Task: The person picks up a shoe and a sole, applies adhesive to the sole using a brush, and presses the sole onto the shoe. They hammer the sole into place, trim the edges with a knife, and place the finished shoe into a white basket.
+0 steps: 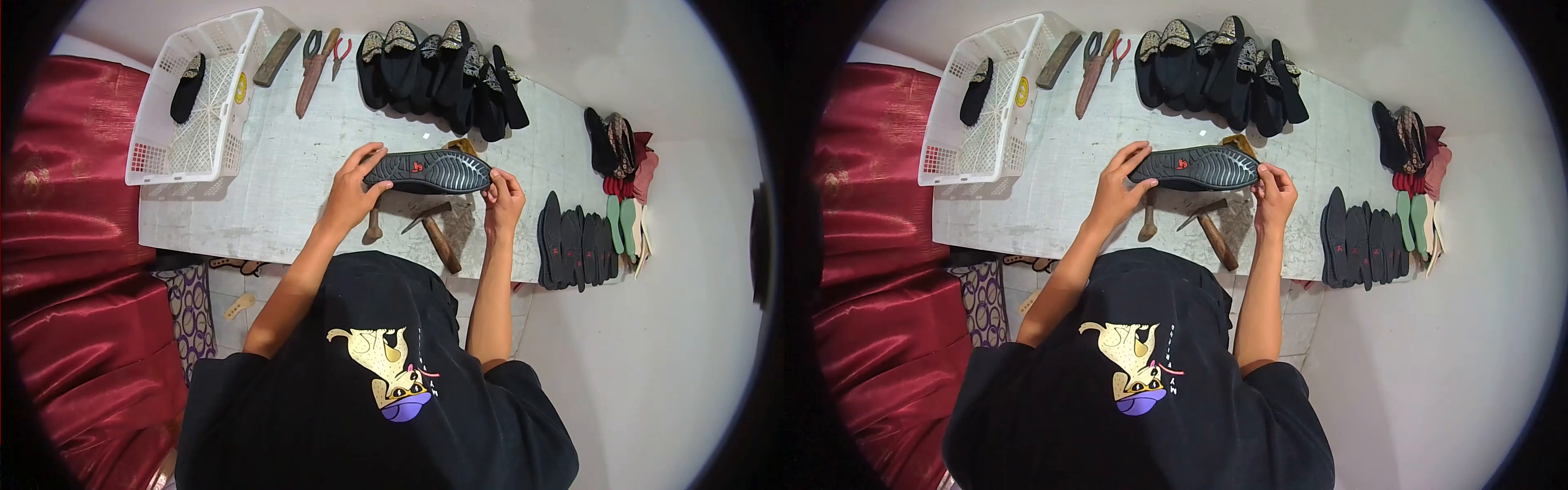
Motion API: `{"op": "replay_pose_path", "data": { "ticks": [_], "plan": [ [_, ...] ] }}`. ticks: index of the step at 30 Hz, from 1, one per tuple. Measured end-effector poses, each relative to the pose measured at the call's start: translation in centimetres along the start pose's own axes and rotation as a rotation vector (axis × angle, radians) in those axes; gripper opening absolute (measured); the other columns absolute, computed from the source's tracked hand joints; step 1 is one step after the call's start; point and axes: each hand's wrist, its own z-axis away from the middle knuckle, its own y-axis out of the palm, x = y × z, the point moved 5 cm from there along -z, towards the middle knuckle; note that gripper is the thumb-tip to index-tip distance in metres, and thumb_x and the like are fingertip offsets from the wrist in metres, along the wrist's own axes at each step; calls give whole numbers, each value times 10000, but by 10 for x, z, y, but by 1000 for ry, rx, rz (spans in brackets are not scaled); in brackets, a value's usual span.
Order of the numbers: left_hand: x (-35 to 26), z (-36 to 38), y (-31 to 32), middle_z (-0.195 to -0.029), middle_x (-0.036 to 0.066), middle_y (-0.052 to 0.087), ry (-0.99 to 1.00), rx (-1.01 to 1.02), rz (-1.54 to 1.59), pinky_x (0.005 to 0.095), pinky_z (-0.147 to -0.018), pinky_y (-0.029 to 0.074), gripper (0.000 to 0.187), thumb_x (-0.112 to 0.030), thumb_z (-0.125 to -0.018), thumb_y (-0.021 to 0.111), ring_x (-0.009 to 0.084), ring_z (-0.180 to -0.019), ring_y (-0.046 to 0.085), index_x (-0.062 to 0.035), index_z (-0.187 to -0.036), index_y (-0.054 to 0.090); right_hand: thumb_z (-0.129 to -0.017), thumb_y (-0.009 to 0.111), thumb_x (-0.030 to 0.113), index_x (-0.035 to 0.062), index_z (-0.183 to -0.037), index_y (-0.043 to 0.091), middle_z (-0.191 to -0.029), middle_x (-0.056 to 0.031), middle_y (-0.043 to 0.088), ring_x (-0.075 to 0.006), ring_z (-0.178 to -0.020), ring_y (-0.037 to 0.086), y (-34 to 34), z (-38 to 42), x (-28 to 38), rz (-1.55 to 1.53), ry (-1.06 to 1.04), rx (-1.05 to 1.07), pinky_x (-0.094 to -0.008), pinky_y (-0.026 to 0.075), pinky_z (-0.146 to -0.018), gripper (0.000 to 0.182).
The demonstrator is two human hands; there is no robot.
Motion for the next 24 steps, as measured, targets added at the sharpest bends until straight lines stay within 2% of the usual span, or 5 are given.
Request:
{"op": "replay_pose_path", "data": {
  "ticks": [9,12,14,20,24],
  "plan": [
    [13,-2,2,-1347,135,631,-20,-43,-7,374,-1109,446,523,-104,-832,813,274,-1280,597,10,-1321,668,-931,750,52,-28,-1050,707,-806,-22,662,-66,-619,550,-9,-5,-11,-68,32,-28,-234,491,-579,150],
    [48,-3,8,-1324,113,641,-47,-114,434,350,-1078,458,443,-128,-910,778,228,-1238,606,20,-1312,666,-937,747,64,-22,-1054,705,-793,-12,647,-63,-620,545,-11,-4,-16,-72,51,-36,-235,492,-582,151],
    [63,0,20,-1353,117,640,-286,63,759,360,-1114,428,403,-122,-985,698,196,-1272,578,1,-1362,627,-941,745,73,-19,-1057,704,-783,-5,637,-62,-623,543,-12,-3,-15,-66,54,-46,-236,492,-584,153],
    [66,-4,21,-1270,79,656,-202,58,684,299,-1059,449,359,-141,-986,703,144,-1165,602,-2,-1310,632,-957,740,105,11,-1135,684,-859,-4,633,-74,-689,573,-8,8,-6,-16,57,6,-253,507,-619,209],
    [65,-2,21,-1222,68,653,-205,74,680,289,-1038,457,358,-144,-991,697,131,-1136,600,-14,-1316,625,-1037,638,268,47,-1129,648,-967,-36,644,-118,-716,613,-7,35,-15,-11,56,-43,-268,513,-630,239]
  ]
}}
